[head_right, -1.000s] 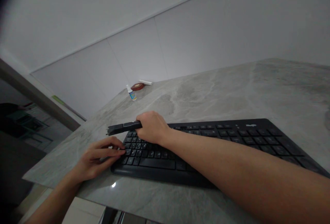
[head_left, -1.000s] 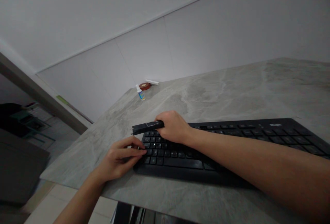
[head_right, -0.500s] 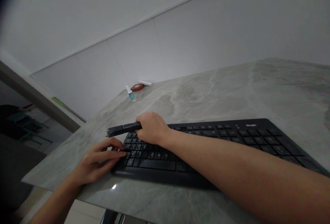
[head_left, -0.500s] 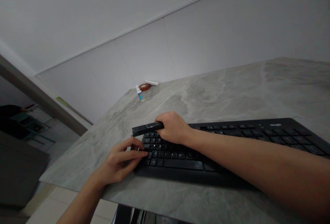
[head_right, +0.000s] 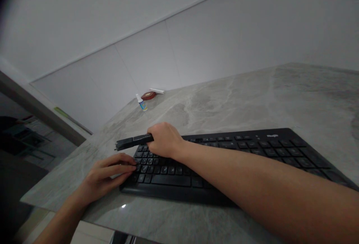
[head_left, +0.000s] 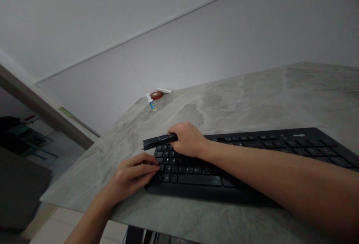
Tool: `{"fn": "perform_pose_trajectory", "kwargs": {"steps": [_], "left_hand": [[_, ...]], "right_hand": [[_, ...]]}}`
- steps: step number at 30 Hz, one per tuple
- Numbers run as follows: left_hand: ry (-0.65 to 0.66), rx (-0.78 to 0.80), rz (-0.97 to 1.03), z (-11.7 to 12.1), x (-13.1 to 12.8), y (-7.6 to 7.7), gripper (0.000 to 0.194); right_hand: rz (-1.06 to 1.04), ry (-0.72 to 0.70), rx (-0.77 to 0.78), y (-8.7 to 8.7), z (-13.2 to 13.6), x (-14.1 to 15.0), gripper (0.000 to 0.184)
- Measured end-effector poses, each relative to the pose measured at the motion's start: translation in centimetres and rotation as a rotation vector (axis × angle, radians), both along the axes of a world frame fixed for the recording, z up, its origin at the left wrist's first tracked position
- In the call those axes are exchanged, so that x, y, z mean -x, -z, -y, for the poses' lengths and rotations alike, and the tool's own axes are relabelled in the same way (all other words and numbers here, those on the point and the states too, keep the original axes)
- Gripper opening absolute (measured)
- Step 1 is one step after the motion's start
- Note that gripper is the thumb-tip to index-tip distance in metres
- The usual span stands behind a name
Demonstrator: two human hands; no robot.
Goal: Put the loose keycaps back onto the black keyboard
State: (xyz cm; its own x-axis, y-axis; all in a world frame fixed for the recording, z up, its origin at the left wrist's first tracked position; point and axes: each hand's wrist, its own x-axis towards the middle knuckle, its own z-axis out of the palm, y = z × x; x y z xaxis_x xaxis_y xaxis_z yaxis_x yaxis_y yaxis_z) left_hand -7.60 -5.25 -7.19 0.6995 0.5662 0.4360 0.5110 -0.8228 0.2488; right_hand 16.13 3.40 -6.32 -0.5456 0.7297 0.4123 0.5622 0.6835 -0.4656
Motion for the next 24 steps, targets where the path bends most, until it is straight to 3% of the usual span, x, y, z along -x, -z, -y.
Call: {"fn": "perform_pose_trajectory", "kwargs": {"steps": [14, 21, 24], "left_hand": [[-0.007, 0.020, -0.003, 0.3, -0.8, -0.5, 0.029], [0.001, -0.108, -0.044, 1.6, -1.8, -0.7, 0.031], [-0.069, -0.212, -0.072, 2.4, -2.6, -0.2, 0.031]], "right_hand": [[-0.018, 0.000, -0.008, 0.0, -0.1, 0.1, 0.015], [-0.026, 0.003, -0.013, 0.1, -0.1, 0.0, 0.015], [-0.028, 0.005, -0.013, 0.1, -0.1, 0.1, 0.015]]}}
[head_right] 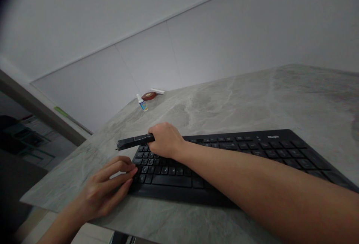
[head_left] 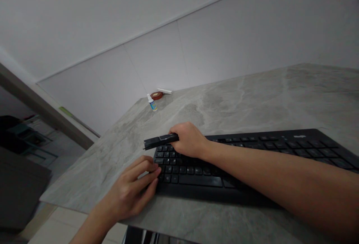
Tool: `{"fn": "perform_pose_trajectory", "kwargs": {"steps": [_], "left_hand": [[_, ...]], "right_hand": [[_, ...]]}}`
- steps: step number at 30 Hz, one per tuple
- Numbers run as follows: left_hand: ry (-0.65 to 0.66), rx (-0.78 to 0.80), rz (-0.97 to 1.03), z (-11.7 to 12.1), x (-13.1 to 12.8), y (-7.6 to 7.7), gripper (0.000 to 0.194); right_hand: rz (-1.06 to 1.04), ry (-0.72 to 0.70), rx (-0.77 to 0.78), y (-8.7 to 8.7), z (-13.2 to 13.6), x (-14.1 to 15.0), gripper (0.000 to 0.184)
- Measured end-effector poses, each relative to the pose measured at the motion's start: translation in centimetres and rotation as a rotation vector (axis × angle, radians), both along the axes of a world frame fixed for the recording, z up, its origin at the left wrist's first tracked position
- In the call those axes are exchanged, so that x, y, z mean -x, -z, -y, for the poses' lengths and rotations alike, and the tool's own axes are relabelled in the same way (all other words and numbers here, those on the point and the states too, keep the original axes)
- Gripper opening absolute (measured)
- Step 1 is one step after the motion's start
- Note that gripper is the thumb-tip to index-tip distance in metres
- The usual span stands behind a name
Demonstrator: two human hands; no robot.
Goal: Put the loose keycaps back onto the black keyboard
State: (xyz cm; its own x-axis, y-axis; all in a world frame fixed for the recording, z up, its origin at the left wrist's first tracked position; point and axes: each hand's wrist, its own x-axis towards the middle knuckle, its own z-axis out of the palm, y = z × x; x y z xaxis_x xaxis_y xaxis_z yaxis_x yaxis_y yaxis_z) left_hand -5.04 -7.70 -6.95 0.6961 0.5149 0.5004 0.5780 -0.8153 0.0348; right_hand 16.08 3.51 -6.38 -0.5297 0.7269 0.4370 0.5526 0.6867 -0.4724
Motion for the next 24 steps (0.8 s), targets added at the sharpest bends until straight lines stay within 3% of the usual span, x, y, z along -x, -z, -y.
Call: {"fn": "perform_pose_trajectory", "kwargs": {"steps": [8, 15, 20, 24], "left_hand": [[-0.342, -0.221, -0.095, 2.3, -3.4, 2.1, 0.030], [-0.452, -0.203, -0.080, 2.9, -4.8, 2.3, 0.029], [-0.453, -0.187, 0.074, 3.5, -4.0, 3.1, 0.028], [-0.417, -0.199, 0.139, 3.4, -2.9, 3.9, 0.028]], "right_hand": [[-0.006, -0.010, 0.002, -0.1, 0.1, 0.1, 0.015], [-0.038, -0.036, 0.004, 0.2, 0.5, 0.2, 0.014], [-0.120, 0.054, -0.002, -2.9, 0.7, -2.1, 0.024], [-0.423, 0.136, 0.035, -6.0, 1.0, -8.2, 0.048]]}}
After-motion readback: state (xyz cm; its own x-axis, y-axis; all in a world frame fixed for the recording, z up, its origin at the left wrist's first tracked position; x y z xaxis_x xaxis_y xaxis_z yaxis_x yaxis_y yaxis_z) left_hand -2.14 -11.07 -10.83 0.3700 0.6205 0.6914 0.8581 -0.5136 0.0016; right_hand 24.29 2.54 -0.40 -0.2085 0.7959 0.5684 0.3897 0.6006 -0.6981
